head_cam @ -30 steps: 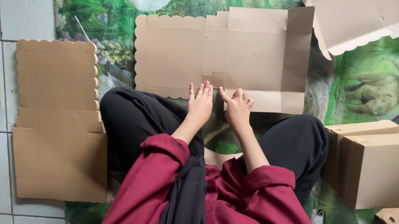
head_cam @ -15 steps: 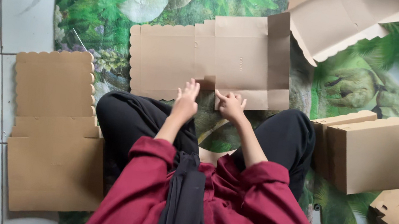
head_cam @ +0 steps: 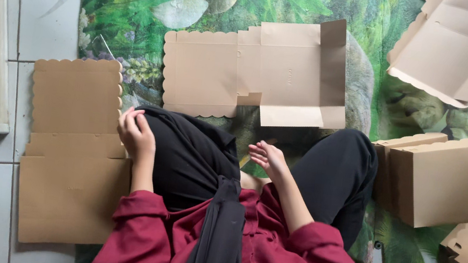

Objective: The person sits on the floor and assembles flat cardboard pieces into boxes by folding the sides and tucking the flaps into slots. They handle multiple boxes one by one, folding and securing the tabs to form the box structure.

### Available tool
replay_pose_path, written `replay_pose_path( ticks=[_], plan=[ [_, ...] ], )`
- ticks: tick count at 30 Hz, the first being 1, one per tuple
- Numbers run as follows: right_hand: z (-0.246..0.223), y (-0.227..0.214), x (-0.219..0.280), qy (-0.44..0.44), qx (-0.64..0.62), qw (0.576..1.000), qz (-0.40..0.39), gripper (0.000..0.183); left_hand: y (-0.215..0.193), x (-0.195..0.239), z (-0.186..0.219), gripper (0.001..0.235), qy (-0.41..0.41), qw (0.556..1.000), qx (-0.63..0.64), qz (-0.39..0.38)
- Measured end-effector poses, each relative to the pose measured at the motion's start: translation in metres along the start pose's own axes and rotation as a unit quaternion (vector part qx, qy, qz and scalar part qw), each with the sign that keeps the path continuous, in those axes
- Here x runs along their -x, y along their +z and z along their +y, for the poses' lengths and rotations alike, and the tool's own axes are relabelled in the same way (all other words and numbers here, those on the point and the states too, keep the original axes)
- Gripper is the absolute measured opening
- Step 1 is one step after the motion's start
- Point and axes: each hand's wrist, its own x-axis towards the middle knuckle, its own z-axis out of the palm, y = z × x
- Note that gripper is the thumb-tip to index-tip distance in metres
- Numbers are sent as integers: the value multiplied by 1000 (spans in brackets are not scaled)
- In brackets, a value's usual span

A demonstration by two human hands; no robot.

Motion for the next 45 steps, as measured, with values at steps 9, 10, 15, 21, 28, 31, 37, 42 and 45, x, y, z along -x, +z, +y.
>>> replay_pose_path(
  ticks=[9, 10, 15, 21, 28, 31, 37, 42, 45],
  plan=[
    [-63, 27, -80, -47, 69, 995, 52, 29, -8, -6, 20, 9, -42, 999, -23, -16],
    [-80, 31, -75, -46, 70, 995, 52, 29, -7, -5, 18, 9, -43, 999, -24, -16],
    [-170, 42, -51, -98, 127, 986, 39, 26, -11, -6, 22, 11, -64, 998, -14, -27],
    [-246, 49, 9, -157, 56, 986, -10, 13, -8, -6, 21, 12, -74, 997, -22, -25],
    [-221, -54, -57, -142, -1, 989, 49, 20, -11, -7, 26, 12, -86, 996, -18, -32],
    [-174, -122, -109, -186, -102, 969, 127, 28, -9, -7, 25, 11, -83, 996, -18, -28],
    [-54, -79, -97, -147, 53, 977, 144, 19, -6, -11, 30, 13, -61, 996, -43, -52],
    [-5, 25, -81, -12, 52, 990, 132, 55, -9, -11, 30, 13, -41, 998, -37, -35],
    [-11, 70, -108, 2, 267, 917, 296, 112, -5, -11, 28, 13, -46, 998, -31, -17]
  ],
)
